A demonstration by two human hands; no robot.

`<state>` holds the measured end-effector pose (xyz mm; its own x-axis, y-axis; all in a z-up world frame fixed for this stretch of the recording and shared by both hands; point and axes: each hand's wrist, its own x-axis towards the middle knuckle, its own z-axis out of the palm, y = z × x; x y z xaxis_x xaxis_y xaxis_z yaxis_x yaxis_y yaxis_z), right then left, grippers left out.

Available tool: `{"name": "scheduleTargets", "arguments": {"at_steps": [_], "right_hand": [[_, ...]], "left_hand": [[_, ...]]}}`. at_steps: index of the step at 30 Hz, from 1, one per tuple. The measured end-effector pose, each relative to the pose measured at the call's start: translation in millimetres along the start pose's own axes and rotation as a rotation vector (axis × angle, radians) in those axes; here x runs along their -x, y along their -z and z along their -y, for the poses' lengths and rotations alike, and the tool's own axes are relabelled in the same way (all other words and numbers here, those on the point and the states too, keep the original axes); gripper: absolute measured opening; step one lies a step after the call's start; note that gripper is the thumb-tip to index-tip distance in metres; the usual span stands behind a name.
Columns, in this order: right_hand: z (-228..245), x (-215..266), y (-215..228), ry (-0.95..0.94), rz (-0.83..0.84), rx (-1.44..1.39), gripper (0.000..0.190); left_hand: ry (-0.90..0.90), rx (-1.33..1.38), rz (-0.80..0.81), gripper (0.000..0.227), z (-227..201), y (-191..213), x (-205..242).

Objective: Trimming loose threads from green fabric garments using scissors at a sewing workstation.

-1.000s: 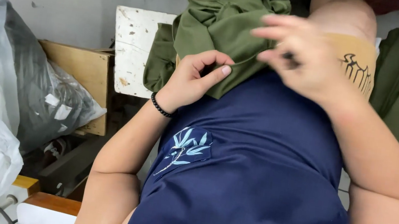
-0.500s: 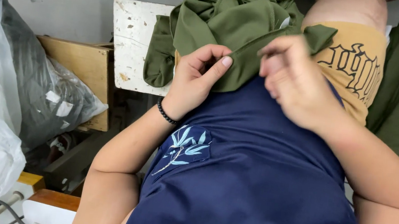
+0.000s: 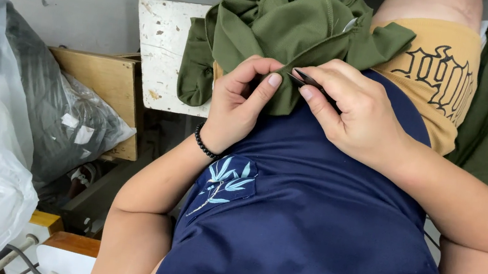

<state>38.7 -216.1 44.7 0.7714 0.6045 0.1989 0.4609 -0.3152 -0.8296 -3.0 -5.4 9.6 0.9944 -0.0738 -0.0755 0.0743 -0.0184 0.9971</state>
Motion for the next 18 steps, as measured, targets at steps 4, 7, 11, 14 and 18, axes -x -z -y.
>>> {"name": "scheduleTargets", "arguments": {"at_steps": [4,7,11,14,18], "right_hand": [[3.8,-2.3,0.8,0.017,0.006,0.003,0.025],[2.4,5.3,-5.3,0.101,0.072,0.104,0.028],[4.5,4.5,-7.6,0.148,0.112,0.238,0.027],[-18.8,-3.4,-1.7,0.084,0.164,0.077,0.024],[-84.4,-12.7,12.4,-0.272,-0.005,0.018,0.021]], "left_hand": [[0.035,0.045,0.010,0.016,4.7,2.1,0.0],[0.146,0.157,-0.063,0.016,18.8,8.2,0.3],[0.195,0.126,-0.116,0.008,36.3,21.6,2.3],[0.235,0.054,-0.190,0.003,42.7,35.4,6.5],[0.228,-0.029,-0.185,0.004,42.7,52.7,5.1]]}}
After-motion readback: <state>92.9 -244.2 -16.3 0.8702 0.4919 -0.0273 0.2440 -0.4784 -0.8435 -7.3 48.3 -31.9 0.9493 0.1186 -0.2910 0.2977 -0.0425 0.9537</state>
